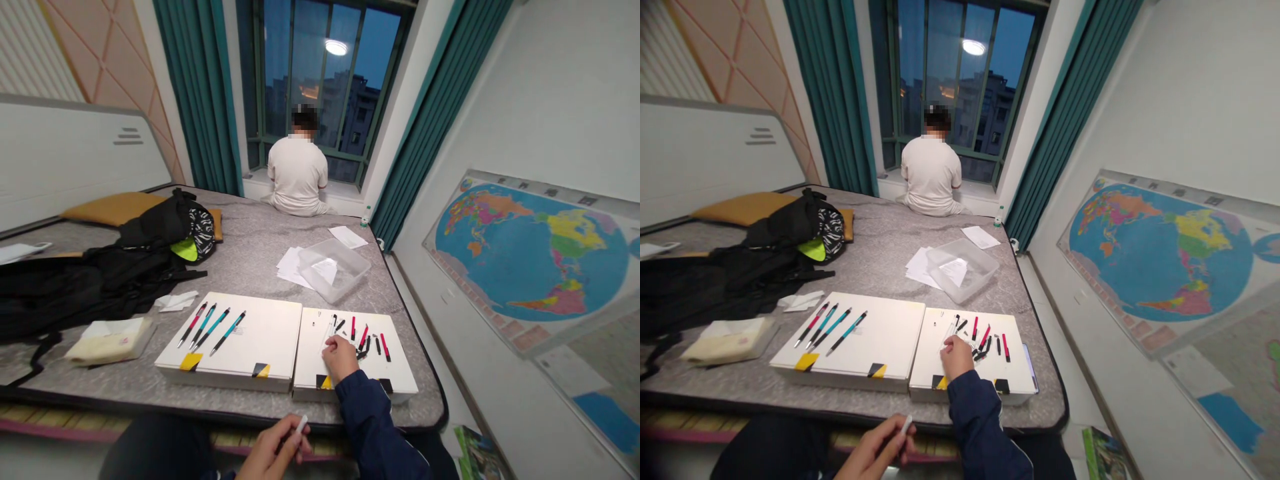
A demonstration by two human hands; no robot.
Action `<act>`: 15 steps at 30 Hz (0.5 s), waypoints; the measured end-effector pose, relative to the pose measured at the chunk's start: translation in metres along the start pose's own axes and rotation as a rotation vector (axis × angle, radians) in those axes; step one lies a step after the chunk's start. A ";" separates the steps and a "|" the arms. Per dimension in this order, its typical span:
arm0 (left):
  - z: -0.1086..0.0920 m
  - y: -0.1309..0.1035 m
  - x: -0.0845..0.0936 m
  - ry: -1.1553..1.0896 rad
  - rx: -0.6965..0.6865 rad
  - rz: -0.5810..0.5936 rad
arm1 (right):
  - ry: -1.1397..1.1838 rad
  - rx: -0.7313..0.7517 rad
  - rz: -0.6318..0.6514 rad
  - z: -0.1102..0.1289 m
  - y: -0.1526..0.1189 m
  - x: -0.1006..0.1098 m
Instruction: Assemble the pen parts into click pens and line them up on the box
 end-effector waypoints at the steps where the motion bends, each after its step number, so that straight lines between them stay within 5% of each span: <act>1: -0.002 0.000 0.003 0.004 0.001 -0.014 | 0.039 0.029 0.010 0.007 -0.007 0.001; 8: -0.006 -0.004 0.010 -0.010 0.014 -0.101 | 0.571 0.202 0.231 0.055 -0.082 -0.008; 15: -0.021 -0.006 0.008 0.054 0.000 -0.139 | 0.828 0.187 0.274 0.064 -0.121 -0.022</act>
Point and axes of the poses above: each hand's wrist, its own y-axis towards the middle knuckle, its own x-axis out of the back of the hand, z = x × y, the point moved 5 cm from there along y, towards the middle knuckle, and after that the axes turned 12 degrees about z, right-handed, at the moved point
